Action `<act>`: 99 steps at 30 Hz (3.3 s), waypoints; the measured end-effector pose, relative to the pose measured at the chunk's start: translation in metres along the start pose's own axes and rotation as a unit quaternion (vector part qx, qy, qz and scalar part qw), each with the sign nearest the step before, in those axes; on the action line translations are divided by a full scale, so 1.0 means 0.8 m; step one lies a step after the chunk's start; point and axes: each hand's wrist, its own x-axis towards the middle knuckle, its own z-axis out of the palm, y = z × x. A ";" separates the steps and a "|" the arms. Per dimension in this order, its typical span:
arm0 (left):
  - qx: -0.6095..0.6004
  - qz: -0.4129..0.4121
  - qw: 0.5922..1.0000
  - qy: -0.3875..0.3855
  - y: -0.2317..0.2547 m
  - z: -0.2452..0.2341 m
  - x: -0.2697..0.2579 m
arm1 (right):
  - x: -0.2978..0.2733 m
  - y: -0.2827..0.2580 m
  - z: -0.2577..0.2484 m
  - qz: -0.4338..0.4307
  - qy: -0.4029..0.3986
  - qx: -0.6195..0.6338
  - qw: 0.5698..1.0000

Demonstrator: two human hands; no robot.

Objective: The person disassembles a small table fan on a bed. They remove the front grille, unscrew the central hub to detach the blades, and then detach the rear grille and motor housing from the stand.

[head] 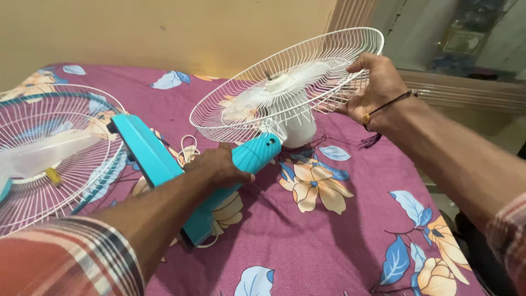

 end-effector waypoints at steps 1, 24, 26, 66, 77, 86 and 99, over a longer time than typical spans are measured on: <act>0.001 0.005 1.000 -0.008 0.000 0.003 0.007 | 0.005 0.002 -0.003 0.003 0.010 -0.008 1.000; 0.112 0.147 0.970 0.158 0.001 -0.043 -0.067 | 0.032 0.020 -0.024 0.008 0.085 -0.139 0.987; 0.122 0.144 0.964 0.187 -0.010 -0.057 -0.078 | 0.028 0.030 -0.022 -0.007 0.097 -0.125 0.987; -0.023 0.232 0.955 0.181 -0.258 -0.144 0.212 | 0.093 0.247 0.281 -0.078 -0.110 -0.368 0.920; 0.064 0.201 0.977 0.023 -0.252 -0.087 0.315 | 0.165 0.260 0.257 -0.001 0.006 -0.308 0.951; 0.077 0.247 0.964 0.065 -0.269 -0.069 0.273 | 0.159 0.254 0.268 0.060 0.038 -0.314 0.947; -0.279 0.079 0.950 0.113 -0.229 -0.117 0.222 | 0.138 0.235 0.254 -0.002 0.008 -0.193 0.981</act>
